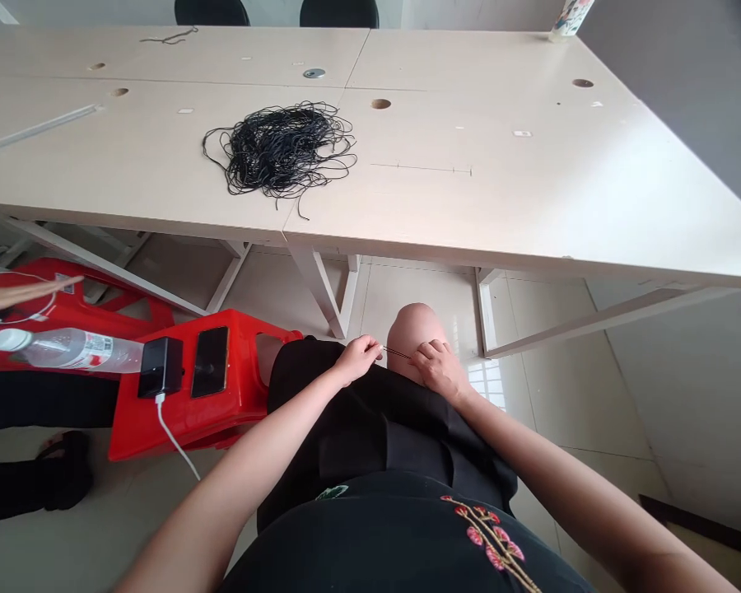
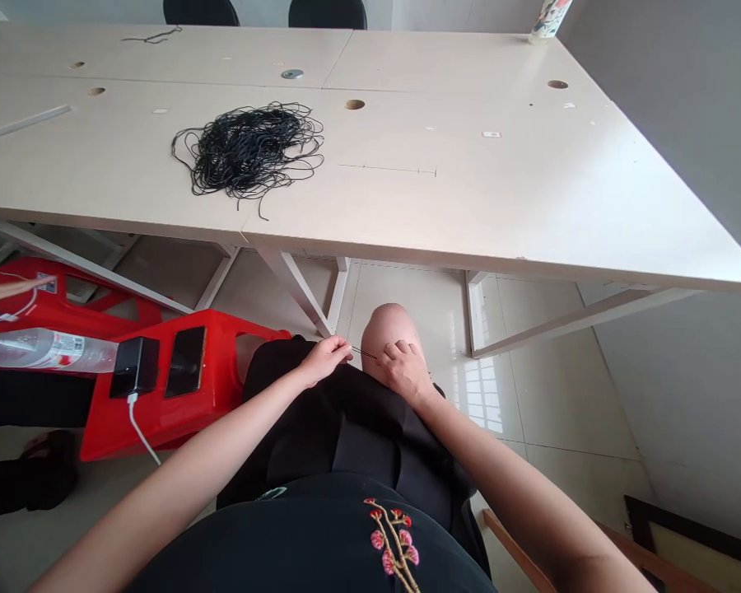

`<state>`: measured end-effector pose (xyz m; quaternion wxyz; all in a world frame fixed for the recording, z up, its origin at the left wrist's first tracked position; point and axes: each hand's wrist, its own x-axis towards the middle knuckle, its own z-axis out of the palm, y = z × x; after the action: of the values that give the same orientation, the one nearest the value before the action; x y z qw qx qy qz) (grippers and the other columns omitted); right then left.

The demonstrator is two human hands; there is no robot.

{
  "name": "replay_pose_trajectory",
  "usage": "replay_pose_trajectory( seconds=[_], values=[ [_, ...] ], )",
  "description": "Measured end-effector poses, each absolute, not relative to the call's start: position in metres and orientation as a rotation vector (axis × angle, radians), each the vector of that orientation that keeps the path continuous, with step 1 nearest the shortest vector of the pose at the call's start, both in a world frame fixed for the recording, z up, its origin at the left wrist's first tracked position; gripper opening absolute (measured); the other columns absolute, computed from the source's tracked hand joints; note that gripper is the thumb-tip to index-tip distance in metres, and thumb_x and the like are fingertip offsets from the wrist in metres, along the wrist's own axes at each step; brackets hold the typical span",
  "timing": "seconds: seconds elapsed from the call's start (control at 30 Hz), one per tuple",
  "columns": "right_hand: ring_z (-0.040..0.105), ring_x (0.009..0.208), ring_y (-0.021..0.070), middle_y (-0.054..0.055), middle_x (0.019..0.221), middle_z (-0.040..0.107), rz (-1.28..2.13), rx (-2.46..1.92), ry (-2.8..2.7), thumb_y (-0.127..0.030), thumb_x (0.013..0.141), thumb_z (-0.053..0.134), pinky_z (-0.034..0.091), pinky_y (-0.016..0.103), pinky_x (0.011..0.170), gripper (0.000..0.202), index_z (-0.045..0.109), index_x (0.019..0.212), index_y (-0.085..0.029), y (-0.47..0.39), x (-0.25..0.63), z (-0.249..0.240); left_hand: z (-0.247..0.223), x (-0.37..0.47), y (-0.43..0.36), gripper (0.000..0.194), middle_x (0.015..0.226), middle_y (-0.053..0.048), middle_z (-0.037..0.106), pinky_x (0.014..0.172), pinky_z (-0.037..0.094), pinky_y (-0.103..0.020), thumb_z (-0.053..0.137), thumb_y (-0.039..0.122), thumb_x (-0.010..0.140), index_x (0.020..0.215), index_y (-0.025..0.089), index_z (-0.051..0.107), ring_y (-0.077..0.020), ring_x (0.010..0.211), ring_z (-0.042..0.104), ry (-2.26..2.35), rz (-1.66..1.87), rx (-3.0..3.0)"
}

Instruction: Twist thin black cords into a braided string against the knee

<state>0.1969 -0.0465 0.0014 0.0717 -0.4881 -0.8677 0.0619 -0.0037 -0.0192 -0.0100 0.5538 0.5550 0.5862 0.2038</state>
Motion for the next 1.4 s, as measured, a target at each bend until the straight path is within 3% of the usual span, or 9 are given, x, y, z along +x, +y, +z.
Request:
replay_pose_trajectory(
  seconds=[0.33,0.63,0.7,0.77,0.83,0.9,1.03,1.27,1.4],
  values=[
    [0.058,0.070,0.0157,0.004,0.073,0.060,0.831,-1.705,-2.011,-0.032,0.087,0.048,0.045,0.027,0.067,0.025,0.064,0.074,-0.018,-0.093,0.235,0.015,0.002,0.021,-0.051,0.014,0.075,-0.001,0.061,0.069,0.045,-0.029,0.041,0.029,0.083,0.072,0.020,0.046,-0.0148,0.073,0.058,1.203,0.379,1.565],
    [0.056,0.059,0.0159,0.000,0.064,0.061,0.981,-1.870,-1.854,-0.041,0.075,0.059,0.045,0.028,0.056,0.021,0.054,0.075,-0.021,-0.066,0.237,0.016,-0.002,0.016,-0.056,0.018,0.076,-0.001,0.064,0.072,0.042,-0.029,0.038,0.032,0.085,0.072,0.021,0.045,-0.0149,0.074,0.057,1.248,0.353,1.455],
    [0.058,0.064,0.0179,0.002,0.070,0.061,0.944,-1.890,-1.886,-0.044,0.072,0.061,0.047,0.030,0.058,0.027,0.054,0.081,-0.020,-0.063,0.239,0.015,-0.003,0.014,-0.055,0.018,0.076,0.000,0.064,0.071,0.041,-0.028,0.038,0.032,0.084,0.072,0.021,0.045,-0.0148,0.074,0.057,1.257,0.344,1.449],
    [0.060,0.084,0.0235,0.009,0.091,0.063,0.830,-1.881,-1.971,-0.045,0.069,0.064,0.049,0.037,0.071,0.039,0.055,0.095,-0.018,-0.061,0.239,0.014,-0.002,0.014,-0.054,0.017,0.075,0.000,0.064,0.071,0.040,-0.027,0.039,0.032,0.084,0.072,0.022,0.045,-0.0147,0.074,0.056,1.261,0.339,1.444],
    [0.050,0.113,0.0304,0.016,0.119,0.054,0.696,-1.863,-2.077,-0.041,0.070,0.064,0.043,0.045,0.090,0.056,0.049,0.118,-0.016,-0.063,0.235,0.013,0.000,0.013,-0.053,0.017,0.075,0.000,0.063,0.071,0.040,-0.027,0.039,0.031,0.084,0.072,0.021,0.045,-0.0146,0.074,0.056,1.263,0.330,1.437],
    [0.027,0.133,0.0320,0.018,0.140,0.034,0.630,-1.861,-2.175,-0.035,0.076,0.057,0.032,0.051,0.101,0.069,0.031,0.137,-0.016,-0.070,0.226,0.012,0.003,0.013,-0.053,0.017,0.075,0.000,0.063,0.072,0.040,-0.027,0.040,0.032,0.084,0.072,0.021,0.046,-0.0144,0.073,0.055,1.266,0.306,1.427],
    [0.000,0.139,0.0301,0.015,0.152,0.006,0.704,-1.882,-2.321,-0.035,0.083,0.047,0.020,0.057,0.106,0.076,0.007,0.146,-0.019,-0.088,0.207,0.005,0.009,0.012,-0.055,0.018,0.074,0.000,0.063,0.068,0.040,-0.027,0.041,0.033,0.084,0.072,0.020,0.048,-0.0140,0.069,0.053,1.279,0.265,1.419],
    [-0.005,0.138,0.0368,0.017,0.151,-0.005,0.685,-2.105,-2.197,-0.064,0.069,0.054,0.017,0.066,0.101,0.106,-0.001,0.146,-0.016,-0.075,0.190,0.004,0.006,0.004,-0.049,0.019,0.075,0.000,0.062,0.068,0.041,-0.026,0.044,0.036,0.082,0.074,0.019,0.048,-0.0126,0.069,0.054,1.277,0.298,1.311],
    [-0.003,0.137,0.0409,0.016,0.151,-0.008,0.634,-2.191,-2.185,-0.077,0.063,0.048,0.019,0.070,0.095,0.111,0.001,0.146,-0.020,-0.056,0.183,0.009,0.005,0.000,-0.035,0.017,0.076,0.001,0.059,0.057,0.041,-0.022,0.046,0.034,0.082,0.077,0.018,0.047,-0.0083,0.059,0.053,1.290,0.293,1.170]
  ],
)
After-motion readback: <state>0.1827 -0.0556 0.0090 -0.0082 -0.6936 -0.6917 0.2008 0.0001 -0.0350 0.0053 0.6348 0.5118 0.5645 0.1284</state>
